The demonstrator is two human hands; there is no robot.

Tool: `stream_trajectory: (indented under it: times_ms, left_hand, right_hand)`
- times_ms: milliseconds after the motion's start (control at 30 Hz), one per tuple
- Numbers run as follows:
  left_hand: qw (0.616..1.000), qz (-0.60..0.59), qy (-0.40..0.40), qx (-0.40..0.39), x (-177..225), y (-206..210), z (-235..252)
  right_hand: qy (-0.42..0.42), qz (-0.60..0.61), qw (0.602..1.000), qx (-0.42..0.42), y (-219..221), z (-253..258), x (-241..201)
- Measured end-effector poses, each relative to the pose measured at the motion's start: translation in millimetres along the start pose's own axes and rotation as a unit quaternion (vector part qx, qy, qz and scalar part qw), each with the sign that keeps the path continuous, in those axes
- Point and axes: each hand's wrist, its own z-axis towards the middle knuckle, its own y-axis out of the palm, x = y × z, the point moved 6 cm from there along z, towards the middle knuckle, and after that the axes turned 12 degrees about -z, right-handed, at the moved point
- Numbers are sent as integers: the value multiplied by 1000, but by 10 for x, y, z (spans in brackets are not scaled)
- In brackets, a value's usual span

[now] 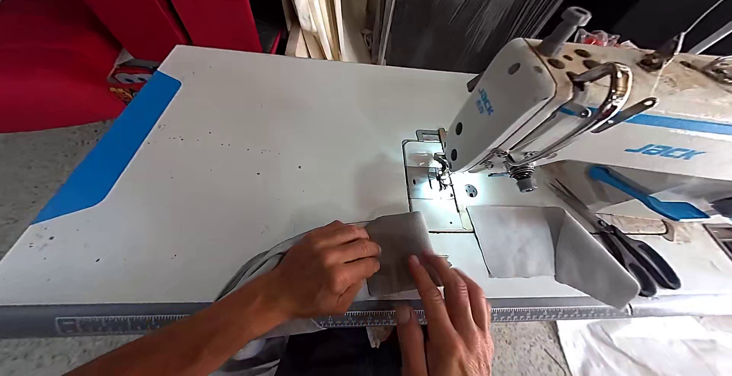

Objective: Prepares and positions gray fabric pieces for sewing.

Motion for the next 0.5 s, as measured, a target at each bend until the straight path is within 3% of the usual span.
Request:
stream_trajectory:
  times_ms: [167,500]
  left_hand:
    - [1000,-10,-19,-17,23,-28,-54]
    - [999,-12,-27,-18,20,-47,-65]
  right_hand:
    - [-61,-113,991,-28,446,38,-77]
    - [-33,-180,982,-48,286,13,485]
